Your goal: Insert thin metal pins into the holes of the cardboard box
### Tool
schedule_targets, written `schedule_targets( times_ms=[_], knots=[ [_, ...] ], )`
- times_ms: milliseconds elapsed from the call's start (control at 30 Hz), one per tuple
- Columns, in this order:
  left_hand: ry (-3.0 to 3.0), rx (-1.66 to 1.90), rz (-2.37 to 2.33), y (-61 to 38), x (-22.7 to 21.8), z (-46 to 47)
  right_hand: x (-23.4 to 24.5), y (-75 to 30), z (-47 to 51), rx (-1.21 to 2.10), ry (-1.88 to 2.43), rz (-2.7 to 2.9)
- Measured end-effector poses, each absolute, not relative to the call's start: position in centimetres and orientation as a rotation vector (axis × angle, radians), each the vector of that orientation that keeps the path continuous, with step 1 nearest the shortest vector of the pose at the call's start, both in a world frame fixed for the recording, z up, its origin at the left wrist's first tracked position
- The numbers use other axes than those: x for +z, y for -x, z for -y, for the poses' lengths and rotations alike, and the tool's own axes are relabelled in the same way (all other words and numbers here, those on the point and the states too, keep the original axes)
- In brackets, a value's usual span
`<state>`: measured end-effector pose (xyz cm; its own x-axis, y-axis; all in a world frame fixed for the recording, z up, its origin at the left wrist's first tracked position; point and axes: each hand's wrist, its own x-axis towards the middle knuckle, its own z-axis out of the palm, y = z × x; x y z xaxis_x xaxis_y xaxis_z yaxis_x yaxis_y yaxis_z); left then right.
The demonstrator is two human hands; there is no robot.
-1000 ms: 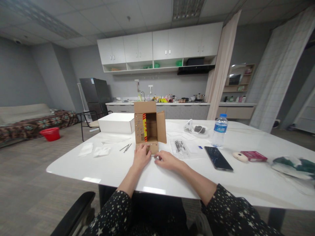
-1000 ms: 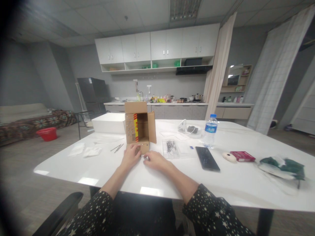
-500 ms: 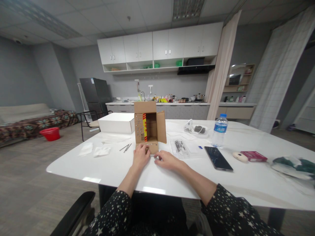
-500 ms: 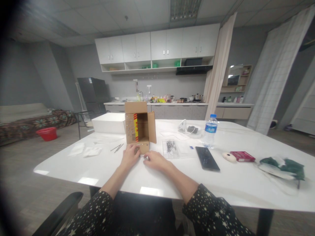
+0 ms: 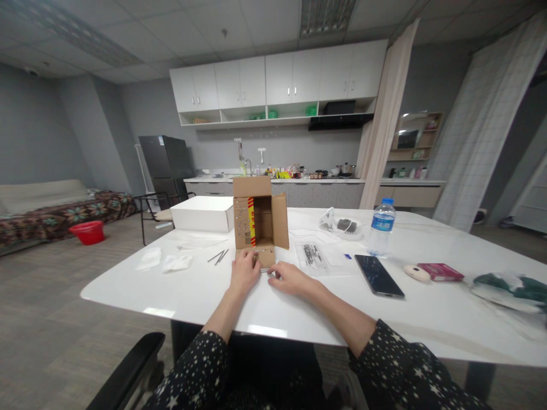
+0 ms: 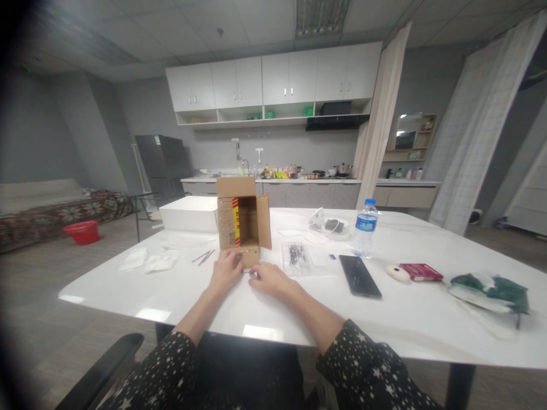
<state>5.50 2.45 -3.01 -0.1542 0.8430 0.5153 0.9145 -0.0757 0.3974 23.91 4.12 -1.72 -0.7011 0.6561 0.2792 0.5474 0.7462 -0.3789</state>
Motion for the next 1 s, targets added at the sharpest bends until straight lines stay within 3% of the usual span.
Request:
schedule_targets(
  times_ms=[1000],
  knots=[
    [1.971, -1.096, 2.101, -5.66, -2.43, -1.89, -1.41, -23.58, -3.86, 0.343, 0.893, 2.57]
  ],
)
